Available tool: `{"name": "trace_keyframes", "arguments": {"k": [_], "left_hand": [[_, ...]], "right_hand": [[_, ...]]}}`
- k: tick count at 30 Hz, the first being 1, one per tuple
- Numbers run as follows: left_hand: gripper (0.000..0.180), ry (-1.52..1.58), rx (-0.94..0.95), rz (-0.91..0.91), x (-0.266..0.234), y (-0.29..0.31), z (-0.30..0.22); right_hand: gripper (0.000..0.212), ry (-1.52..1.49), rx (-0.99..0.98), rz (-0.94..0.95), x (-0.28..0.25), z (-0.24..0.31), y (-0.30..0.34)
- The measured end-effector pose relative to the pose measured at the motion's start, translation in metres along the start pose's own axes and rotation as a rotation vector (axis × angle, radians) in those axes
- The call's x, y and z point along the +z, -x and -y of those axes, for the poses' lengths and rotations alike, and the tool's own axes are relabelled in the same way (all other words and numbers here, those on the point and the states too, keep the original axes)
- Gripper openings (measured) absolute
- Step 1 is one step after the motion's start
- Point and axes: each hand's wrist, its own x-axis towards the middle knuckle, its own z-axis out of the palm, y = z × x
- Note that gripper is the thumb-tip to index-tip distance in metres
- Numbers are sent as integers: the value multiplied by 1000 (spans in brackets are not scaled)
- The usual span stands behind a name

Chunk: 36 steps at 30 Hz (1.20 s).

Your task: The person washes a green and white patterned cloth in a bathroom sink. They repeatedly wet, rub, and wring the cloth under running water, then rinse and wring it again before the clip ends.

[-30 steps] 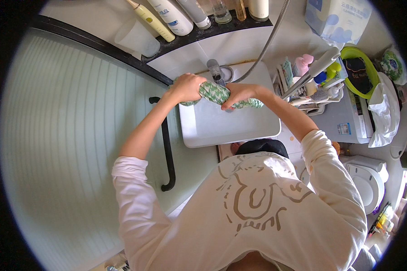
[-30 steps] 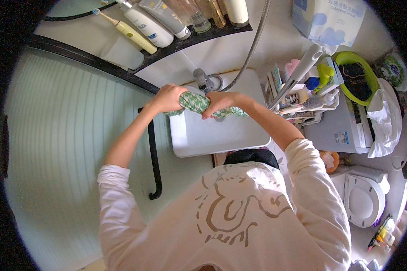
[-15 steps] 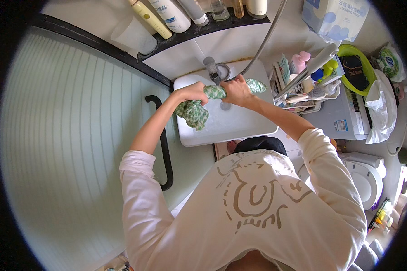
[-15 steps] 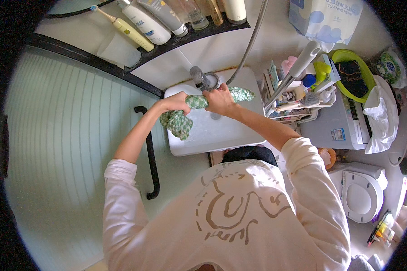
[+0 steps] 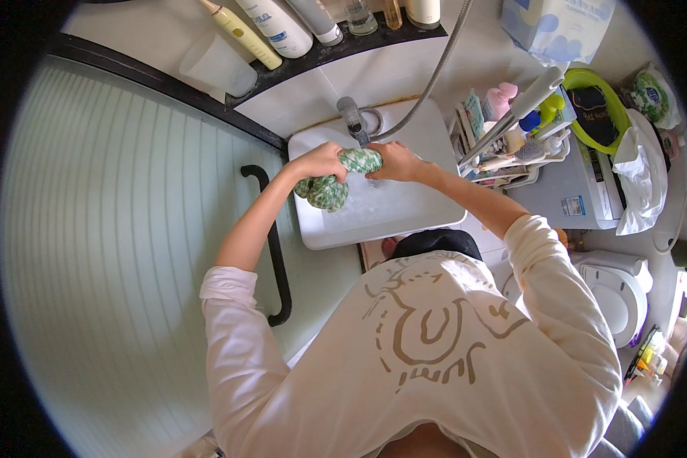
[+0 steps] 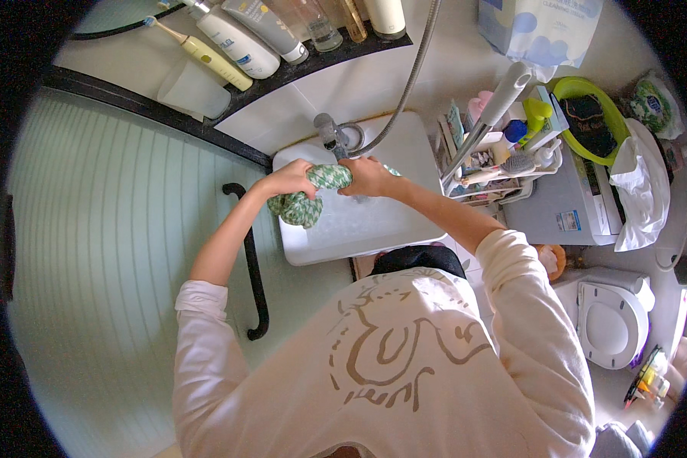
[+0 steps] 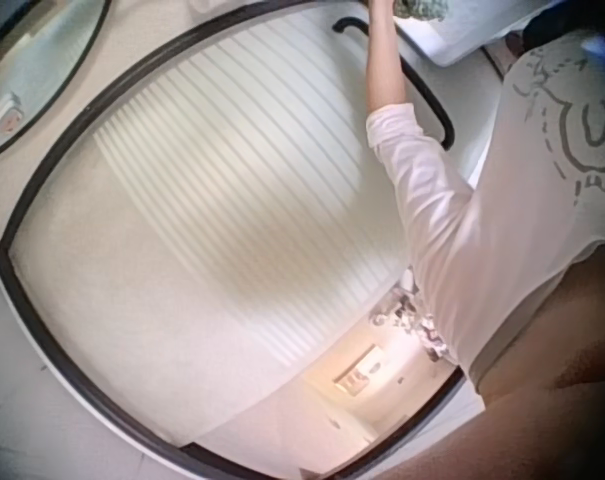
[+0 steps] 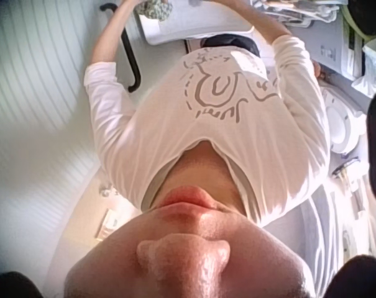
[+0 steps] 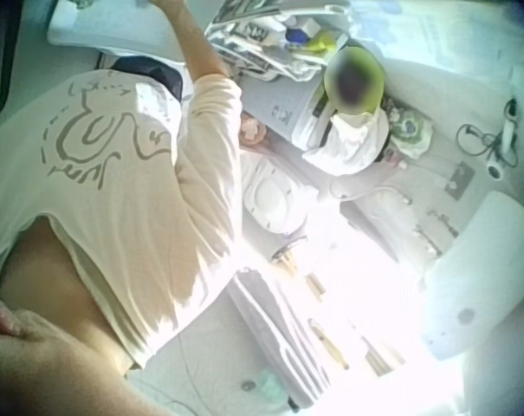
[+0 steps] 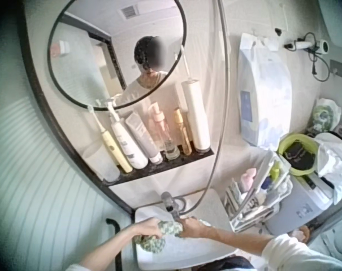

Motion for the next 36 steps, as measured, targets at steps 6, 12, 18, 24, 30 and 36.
{"name": "trace_keyframes", "arguments": {"k": [6,12,18,24,30,36], "left_hand": [[23,-535,134,-166,-5,13,-24],[20,-673,306,-206,-23,39,-55],[22,-673,504,-184,-46,52,-79],[23,-582,347,-176,-51,51,-75],[17,-641,299,-231,-43,35,-53],[18,-662,154,-204,-34,20,-30]], "right_hand": [[74,-518,-104,409,-16,-7,-6],[72,-968,-56,583,-40,0,-31],[78,-1245,31,841,-42,35,-57],[86,-1452,-25,1143,-44,31,-52],[66,-1088,-78,1069,-44,19,-37],[24,-577,40,762,-39,24,-34]]}}
